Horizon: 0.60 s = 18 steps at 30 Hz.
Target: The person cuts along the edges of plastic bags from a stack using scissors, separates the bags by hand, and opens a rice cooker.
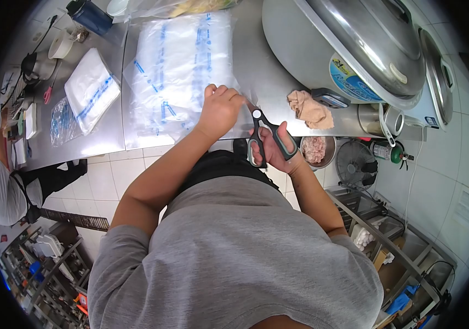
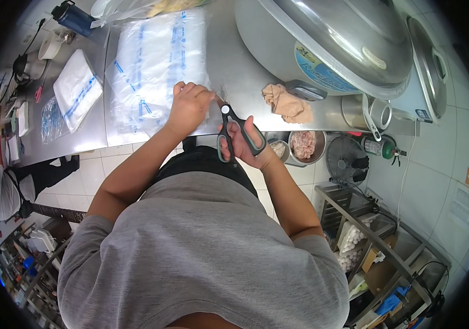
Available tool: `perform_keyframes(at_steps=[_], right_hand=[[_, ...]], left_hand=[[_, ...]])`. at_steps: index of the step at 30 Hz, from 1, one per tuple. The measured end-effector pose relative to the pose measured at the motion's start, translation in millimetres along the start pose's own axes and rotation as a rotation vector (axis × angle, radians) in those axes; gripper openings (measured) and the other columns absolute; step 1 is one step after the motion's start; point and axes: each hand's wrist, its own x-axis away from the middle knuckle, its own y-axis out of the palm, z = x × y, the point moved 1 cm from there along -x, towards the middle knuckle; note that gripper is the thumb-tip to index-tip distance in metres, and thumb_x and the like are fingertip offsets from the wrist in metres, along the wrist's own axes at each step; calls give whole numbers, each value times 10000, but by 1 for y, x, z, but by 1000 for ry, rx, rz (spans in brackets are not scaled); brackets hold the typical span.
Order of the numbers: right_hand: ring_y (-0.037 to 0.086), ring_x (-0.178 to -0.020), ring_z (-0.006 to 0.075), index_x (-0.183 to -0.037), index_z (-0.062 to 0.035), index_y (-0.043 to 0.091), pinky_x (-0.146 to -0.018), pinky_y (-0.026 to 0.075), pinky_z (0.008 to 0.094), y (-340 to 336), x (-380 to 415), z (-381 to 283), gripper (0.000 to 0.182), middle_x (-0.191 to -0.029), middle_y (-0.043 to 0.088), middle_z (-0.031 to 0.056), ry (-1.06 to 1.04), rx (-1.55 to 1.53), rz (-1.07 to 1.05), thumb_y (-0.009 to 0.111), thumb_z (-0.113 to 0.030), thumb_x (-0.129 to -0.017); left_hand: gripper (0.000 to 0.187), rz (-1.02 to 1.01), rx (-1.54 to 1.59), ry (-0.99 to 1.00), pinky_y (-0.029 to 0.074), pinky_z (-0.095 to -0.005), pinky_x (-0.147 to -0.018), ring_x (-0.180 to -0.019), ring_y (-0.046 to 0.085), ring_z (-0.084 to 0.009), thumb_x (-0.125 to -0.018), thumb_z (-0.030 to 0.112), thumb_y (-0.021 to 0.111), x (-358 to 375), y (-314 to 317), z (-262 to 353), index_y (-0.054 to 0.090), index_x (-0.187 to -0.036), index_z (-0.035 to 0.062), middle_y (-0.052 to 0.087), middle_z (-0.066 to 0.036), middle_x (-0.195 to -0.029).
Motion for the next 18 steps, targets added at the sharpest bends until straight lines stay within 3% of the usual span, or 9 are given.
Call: perform_keyframes(at_steps=[10, 18], right_hand=[[578, -668, 203, -1180, -77, 528, -640, 468, 321, 0, 4, -15, 871, -837, 578, 67, 51, 7, -54, 401, -836, -773], [580, -687, 204, -1193, -87, 523, -663, 470, 322, -7, -1, -12, 828, -849, 581, 62, -3, 220, 20, 366, -809, -820]], left_hand=[[84, -13, 47, 0, 354, -395, -876, -829, 563, -193, -799, 107, 677, 12, -5, 2, 699, -879, 121, 607, 5, -830], [85, -7, 73, 61, 375, -398, -862, -830, 569, -195, -796, 111, 686, 16, -13, 6, 695, -880, 110, 617, -3, -851]])
